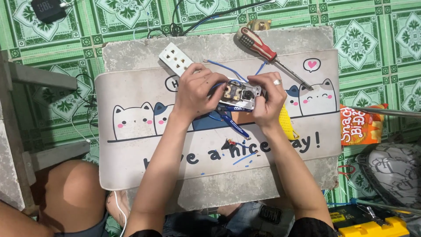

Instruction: The person uses a screwdriver to loosen screws on a white electrical outlet and then connects blue wires to the terminals. They tighten the screws to secure the wires in place.

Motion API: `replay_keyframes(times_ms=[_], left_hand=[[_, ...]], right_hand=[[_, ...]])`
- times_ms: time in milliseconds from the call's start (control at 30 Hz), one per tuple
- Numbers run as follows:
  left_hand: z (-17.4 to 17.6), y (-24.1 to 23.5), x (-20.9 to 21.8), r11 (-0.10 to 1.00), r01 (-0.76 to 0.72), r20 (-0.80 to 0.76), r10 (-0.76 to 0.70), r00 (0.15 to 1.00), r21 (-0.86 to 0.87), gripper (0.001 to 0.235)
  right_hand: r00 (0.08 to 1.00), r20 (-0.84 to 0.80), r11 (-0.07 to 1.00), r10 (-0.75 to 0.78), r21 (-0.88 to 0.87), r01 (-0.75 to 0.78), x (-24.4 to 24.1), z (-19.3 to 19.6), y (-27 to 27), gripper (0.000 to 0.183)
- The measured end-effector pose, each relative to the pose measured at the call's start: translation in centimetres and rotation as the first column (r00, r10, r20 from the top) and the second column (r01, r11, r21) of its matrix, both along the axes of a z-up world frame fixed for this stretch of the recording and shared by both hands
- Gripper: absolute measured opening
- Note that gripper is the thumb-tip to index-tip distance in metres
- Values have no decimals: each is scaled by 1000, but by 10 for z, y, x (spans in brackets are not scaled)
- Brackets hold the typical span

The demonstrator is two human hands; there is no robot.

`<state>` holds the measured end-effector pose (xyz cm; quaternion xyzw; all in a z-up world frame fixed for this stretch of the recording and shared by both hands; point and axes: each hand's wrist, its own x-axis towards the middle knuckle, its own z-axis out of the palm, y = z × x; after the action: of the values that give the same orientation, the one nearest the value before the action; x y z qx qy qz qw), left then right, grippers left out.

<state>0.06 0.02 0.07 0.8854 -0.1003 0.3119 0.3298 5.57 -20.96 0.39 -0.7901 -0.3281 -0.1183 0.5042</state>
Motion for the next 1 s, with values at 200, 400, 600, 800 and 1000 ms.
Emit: replay_keyframes(times_ms=[200,400,600,800,1000], left_hand=[[-1,0,1,1000,-8,15,8,1000,0,9],[3,0,-1,1000,1,7,-1,1000,8,8],[4,-1,-2,999,45,46,-46,998,19,5],[-1,-2,-1,997,58,49,-60,997,49,5],[-3,-2,0,997,45,65,-49,997,69,7]], right_hand=[[999,32,995,41,-94,-38,-3,11,10,38],[991,68,991,116,-79,-110,-2,11,14,24],[986,110,992,125,-13,-124,0,2,10,7],[976,173,991,136,-2,-137,2,-10,6,5],[965,250,994,81,-87,-61,0,-10,7,5]])
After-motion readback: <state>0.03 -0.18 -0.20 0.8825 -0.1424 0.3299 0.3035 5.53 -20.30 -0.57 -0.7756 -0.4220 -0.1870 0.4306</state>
